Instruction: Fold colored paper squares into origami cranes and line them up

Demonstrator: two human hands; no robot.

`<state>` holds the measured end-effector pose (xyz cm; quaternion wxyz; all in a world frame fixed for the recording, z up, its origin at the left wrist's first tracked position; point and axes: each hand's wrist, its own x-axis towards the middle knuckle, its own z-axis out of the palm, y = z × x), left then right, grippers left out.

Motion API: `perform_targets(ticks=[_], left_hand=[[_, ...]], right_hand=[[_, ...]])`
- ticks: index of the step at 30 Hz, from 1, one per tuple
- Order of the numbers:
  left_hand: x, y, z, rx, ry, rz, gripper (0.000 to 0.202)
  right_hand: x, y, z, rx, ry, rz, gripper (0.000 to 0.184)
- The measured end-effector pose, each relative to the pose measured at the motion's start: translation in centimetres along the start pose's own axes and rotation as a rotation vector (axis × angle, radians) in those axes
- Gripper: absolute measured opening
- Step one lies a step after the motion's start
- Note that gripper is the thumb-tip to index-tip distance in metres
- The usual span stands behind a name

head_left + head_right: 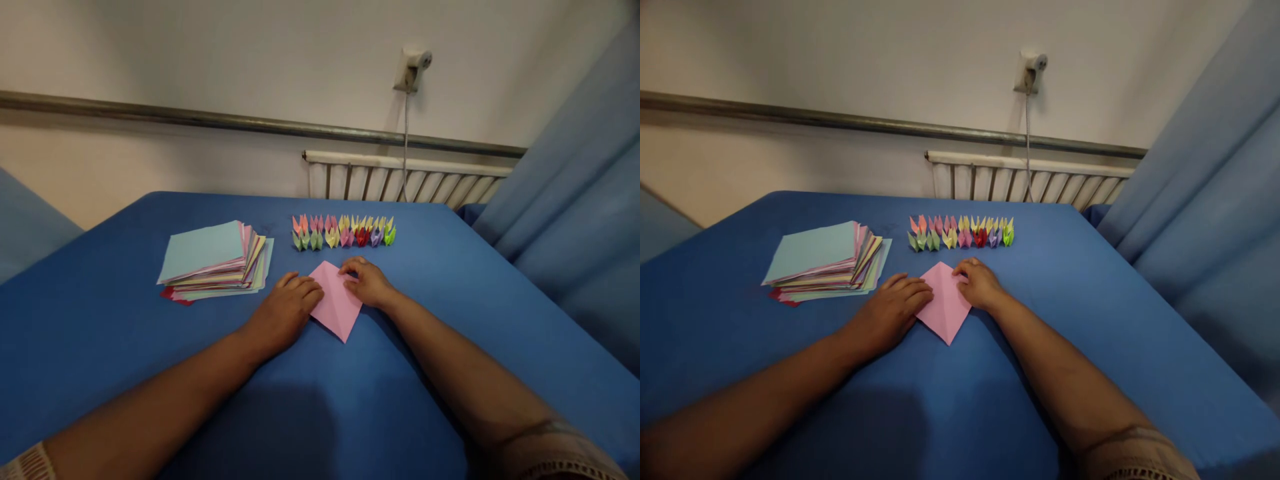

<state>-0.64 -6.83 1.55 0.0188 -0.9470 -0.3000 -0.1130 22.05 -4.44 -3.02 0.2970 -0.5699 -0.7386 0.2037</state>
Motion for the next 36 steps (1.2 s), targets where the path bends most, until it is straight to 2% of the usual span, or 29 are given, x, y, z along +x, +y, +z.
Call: perform_targets(ticks=[3,6,9,11,13,15,19,22,25,27,30,32,34,36], left_hand=[[0.1,0.2,0.1,-0.056,-0.032,0.029,0.023],[0.1,-0.4,0.5,-0.123,-0.006,-0.066,0.017],[0.2,-1.4,1.2,-0.232,0.037,-0.178,0.020],[0.3,-2.0,1.8,-0.290,0.078,-0.213,0.023],[0.5,-2.6,2.2,-0.306,0.105,-0.253,0.026],[0.8,-2.9,2.4,-0.294,0.101,-0.289,0.030],[1.1,-3.2,2.3,-0.228,0.072,-0.349,0.035],[1.1,-3.1,2.3,-0.206,0.075,-0.411,0.037],[1.0,-3.1,2.4,-0.195,0.079,-0.429,0.036],[0.9,-3.1,2.4,-0.189,0.078,-0.438,0.035],[1.0,-3.1,2.4,-0.194,0.097,-0.385,0.033],[1.0,-3.0,2.4,-0.191,0.090,-0.259,0.030],[1.0,-2.9,2.5,-0.197,0.021,-0.107,0.031],[1.0,-2.7,2.7,-0.209,-0.058,-0.012,0.034]], right_hand=[[-0.3,-0.6,-0.7,-0.091,-0.062,-0.108,0.023],[-0.5,-0.8,-1.7,-0.136,-0.143,-0.133,0.024],[-0.4,-0.4,-3.2,0.019,-0.250,-0.115,0.021],[-0.3,-0.1,-4.0,0.171,-0.295,-0.114,0.032],[-0.3,0.0,-4.3,0.220,-0.323,-0.134,0.031],[-0.2,0.2,-4.1,0.158,-0.295,-0.150,0.021],[-0.1,0.5,-3.3,-0.019,-0.247,-0.184,0.020],[0.1,0.5,-3.5,-0.203,-0.251,-0.113,0.017],[0.1,0.1,-4.4,-0.425,-0.304,-0.022,0.023],[0.0,-0.5,-4.9,-0.489,-0.323,0.069,0.028],[-0.3,-1.4,-4.8,-0.472,-0.298,0.191,0.038],[-0.4,-1.7,-4.3,-0.469,-0.221,0.231,0.042],[-0.6,-1.8,-3.7,-0.473,-0.138,0.217,0.040],[-0.6,-1.9,-3.2,-0.460,-0.115,0.199,0.039]])
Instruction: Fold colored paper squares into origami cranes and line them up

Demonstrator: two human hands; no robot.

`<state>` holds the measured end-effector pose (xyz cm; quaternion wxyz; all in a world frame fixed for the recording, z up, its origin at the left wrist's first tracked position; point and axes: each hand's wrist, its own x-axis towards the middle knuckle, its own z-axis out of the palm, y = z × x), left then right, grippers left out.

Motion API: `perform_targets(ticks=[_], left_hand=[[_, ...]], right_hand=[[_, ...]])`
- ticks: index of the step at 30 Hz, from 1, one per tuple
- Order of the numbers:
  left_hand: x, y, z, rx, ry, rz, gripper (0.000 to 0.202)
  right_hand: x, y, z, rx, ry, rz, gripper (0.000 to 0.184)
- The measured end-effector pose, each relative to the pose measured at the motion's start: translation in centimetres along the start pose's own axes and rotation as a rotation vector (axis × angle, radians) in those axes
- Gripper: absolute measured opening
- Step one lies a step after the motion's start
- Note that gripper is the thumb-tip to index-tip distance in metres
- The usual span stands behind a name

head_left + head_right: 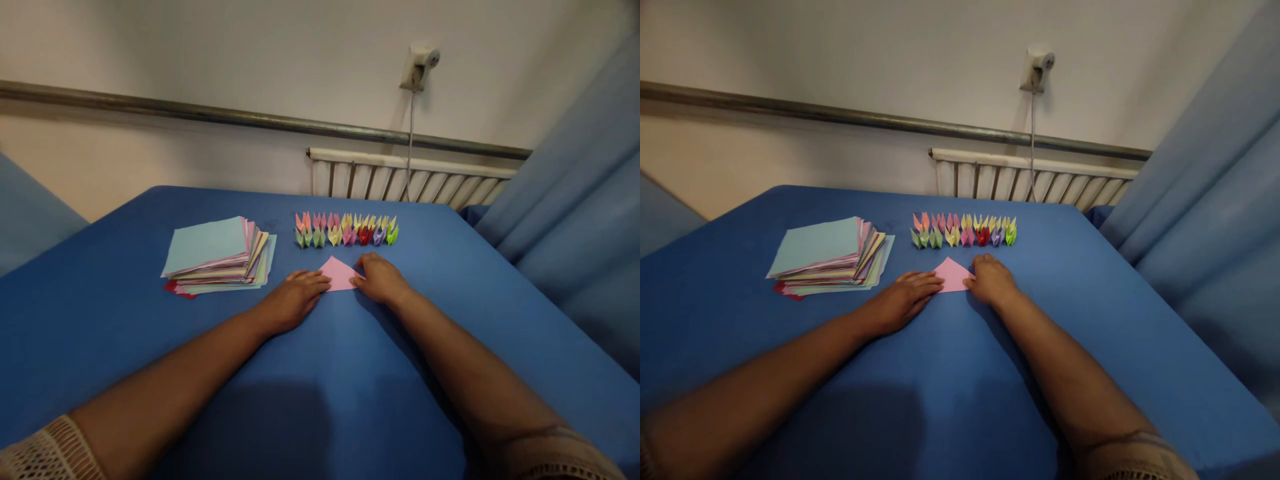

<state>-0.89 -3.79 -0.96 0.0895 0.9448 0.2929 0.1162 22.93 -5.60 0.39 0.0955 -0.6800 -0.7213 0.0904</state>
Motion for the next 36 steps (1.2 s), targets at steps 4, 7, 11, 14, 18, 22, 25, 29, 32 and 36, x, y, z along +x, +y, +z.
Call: perform_targets(ticks=[4,7,11,14,18,22,25,29,32,36], left_hand=[[-0.2,0.2,0.2,0.006,-0.021,0.030,0.035],[-0.3,0.3,0.0,-0.003,0.001,0.041,0.032],[-0.4,0.3,-0.1,-0.069,0.044,0.045,0.029],[-0.5,0.1,0.0,-0.162,0.074,-0.005,0.028],[-0.4,0.3,-0.4,-0.317,0.308,-0.241,0.047],[-0.1,0.8,-1.3,-0.556,0.395,-0.452,0.056],[-0.1,1.0,-1.6,-0.629,0.345,-0.515,0.039],[-0.2,1.0,-1.6,-0.615,0.347,-0.530,0.033],[-0.3,1.1,-1.6,-0.595,0.358,-0.517,0.033],[-0.3,1.5,-1.9,-0.580,0.364,-0.497,0.031]], right_hand=[[0.1,-0.3,0.1,0.013,-0.089,0.095,0.046],[0.1,-0.6,0.0,0.042,-0.098,0.131,0.051],[0.2,-0.8,0.5,0.137,-0.096,0.081,0.037],[0.6,-0.6,1.8,0.244,-0.019,-0.024,0.027],[1.2,-0.3,3.7,0.694,0.001,-0.121,0.017],[1.2,-0.4,4.3,1.014,-0.045,-0.288,0.023],[0.8,-0.7,3.8,1.049,-0.055,-0.307,0.024],[0.4,-0.9,3.1,1.032,-0.064,-0.327,0.025],[0.2,-0.9,2.7,0.977,-0.043,-0.337,0.027],[0.1,-1.0,2.3,0.899,-0.004,-0.343,0.033]])
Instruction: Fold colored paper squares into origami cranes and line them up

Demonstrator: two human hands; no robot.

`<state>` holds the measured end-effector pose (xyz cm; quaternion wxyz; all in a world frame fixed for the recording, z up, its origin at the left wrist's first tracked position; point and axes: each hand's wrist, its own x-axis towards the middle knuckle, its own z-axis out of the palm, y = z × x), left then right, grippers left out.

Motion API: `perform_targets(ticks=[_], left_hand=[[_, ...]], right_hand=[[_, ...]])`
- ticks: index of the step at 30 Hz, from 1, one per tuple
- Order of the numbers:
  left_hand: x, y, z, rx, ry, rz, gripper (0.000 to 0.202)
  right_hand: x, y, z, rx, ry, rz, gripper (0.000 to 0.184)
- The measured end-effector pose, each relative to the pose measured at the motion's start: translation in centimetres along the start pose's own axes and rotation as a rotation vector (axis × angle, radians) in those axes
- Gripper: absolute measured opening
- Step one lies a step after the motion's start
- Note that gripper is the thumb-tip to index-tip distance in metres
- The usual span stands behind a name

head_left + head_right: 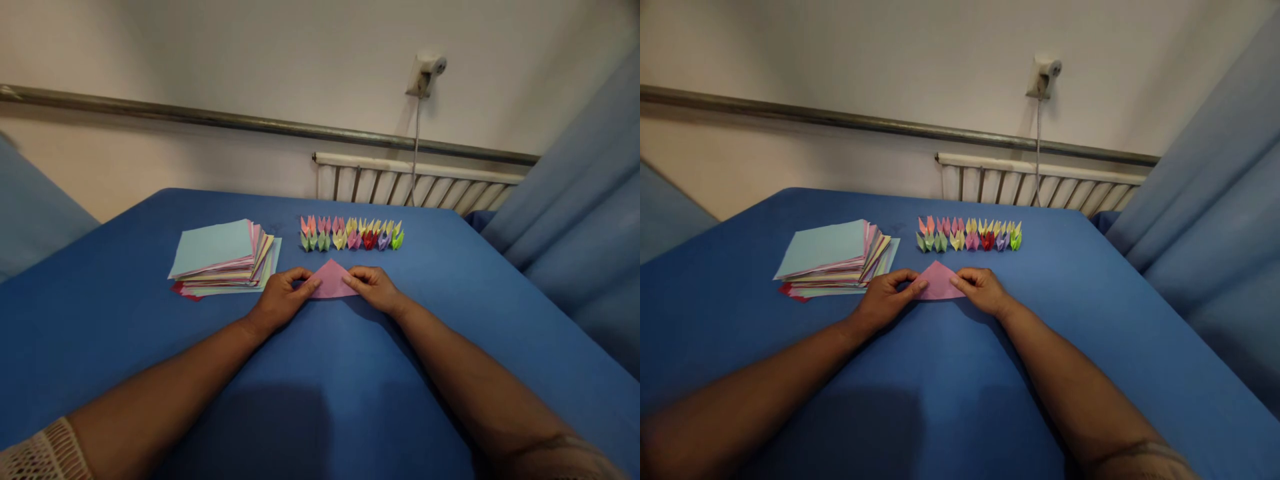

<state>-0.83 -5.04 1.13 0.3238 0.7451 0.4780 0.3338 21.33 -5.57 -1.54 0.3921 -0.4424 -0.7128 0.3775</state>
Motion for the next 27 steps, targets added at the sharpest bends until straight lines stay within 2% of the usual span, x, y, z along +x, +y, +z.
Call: perform_targets(ticks=[8,13,17,19,21,24,27], left_hand=[[-0.1,0.2,-0.1,0.026,-0.016,0.017,0.030],[0.4,-0.5,0.1,0.017,-0.042,-0.015,0.033],[0.9,-1.7,0.3,-0.013,-0.008,-0.057,0.037],[1.3,-2.2,0.3,0.067,0.011,-0.080,0.038],[1.7,-2.4,0.1,0.170,0.026,-0.077,0.037],[2.0,-2.4,0.0,0.291,0.014,-0.044,0.034],[2.1,-2.4,0.0,0.354,-0.002,-0.028,0.033]], right_hand=[[-0.2,-0.2,0.3,-0.036,0.018,-0.007,0.034],[0.3,1.0,0.5,-0.055,0.176,0.041,0.036],[0.7,1.9,0.0,-0.220,0.298,0.134,0.032],[0.8,1.7,-0.4,-0.380,0.278,0.203,0.025],[0.6,1.0,-0.6,-0.571,0.234,0.230,0.029],[0.2,-0.4,-0.1,-0.800,0.168,0.103,0.041],[-0.4,-1.3,1.5,-0.817,-0.046,-0.046,0.042]])
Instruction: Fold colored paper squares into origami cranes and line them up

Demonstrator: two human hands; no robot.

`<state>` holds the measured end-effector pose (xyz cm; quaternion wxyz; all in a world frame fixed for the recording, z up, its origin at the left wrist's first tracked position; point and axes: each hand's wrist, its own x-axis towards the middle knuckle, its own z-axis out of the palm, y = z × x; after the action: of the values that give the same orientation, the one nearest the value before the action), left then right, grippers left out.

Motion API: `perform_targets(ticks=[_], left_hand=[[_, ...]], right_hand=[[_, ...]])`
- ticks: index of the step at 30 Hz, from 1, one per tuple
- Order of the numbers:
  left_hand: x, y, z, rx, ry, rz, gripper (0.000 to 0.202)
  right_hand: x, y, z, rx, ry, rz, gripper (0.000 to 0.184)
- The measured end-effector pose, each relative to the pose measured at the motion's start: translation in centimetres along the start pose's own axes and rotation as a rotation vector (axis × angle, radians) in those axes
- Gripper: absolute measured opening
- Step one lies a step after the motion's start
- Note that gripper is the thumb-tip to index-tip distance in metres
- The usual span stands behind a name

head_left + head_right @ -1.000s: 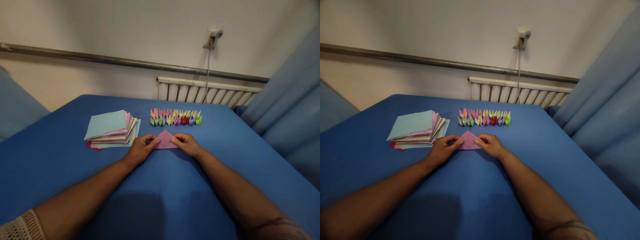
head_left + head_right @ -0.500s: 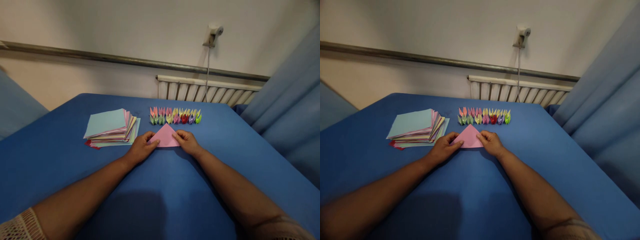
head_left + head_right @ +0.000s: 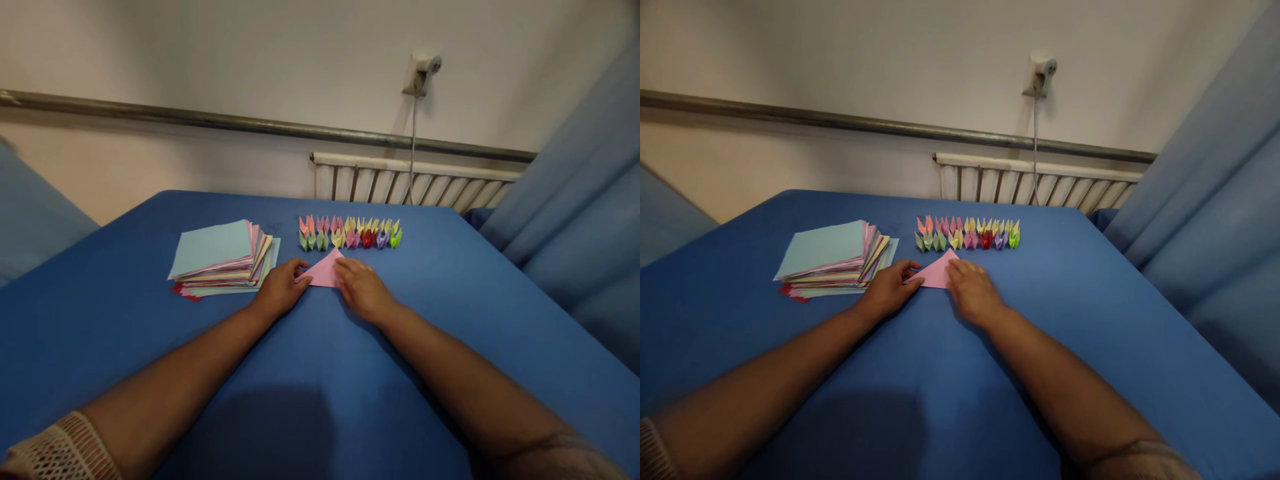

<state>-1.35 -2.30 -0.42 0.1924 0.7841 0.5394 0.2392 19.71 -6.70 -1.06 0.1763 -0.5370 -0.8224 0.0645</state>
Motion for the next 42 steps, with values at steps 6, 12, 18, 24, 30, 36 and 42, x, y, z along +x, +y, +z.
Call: perform_targets(ticks=[6,12,18,24,30,36,42], left_hand=[[0.0,-0.8,-0.8,0.061,-0.018,-0.023,0.032],[-1.2,1.3,-0.5,0.228,0.114,0.229,0.043],[-2.9,3.3,2.3,0.175,-0.289,0.450,0.069],[-2.9,1.2,1.4,0.343,-0.280,0.329,0.082],[-2.7,1.8,1.1,0.422,-0.187,0.330,0.087],[-2.5,2.9,1.4,0.328,-0.377,0.442,0.085],[-2.6,1.8,0.9,0.403,-0.387,0.460,0.083]], right_hand=[[-1.1,-1.7,1.2,0.005,-0.208,-0.038,0.073],[-1.3,-2.0,0.7,0.004,-0.260,-0.034,0.069],[-1.3,-1.8,1.2,-0.008,-0.298,-0.050,0.065],[-1.5,-2.0,0.8,0.005,-0.266,-0.039,0.068],[-1.3,-2.1,0.8,0.016,-0.264,-0.014,0.071],[-1.3,-2.5,0.8,0.007,-0.285,0.022,0.070],[-1.7,-1.7,0.2,-0.075,-0.287,0.258,0.079]])
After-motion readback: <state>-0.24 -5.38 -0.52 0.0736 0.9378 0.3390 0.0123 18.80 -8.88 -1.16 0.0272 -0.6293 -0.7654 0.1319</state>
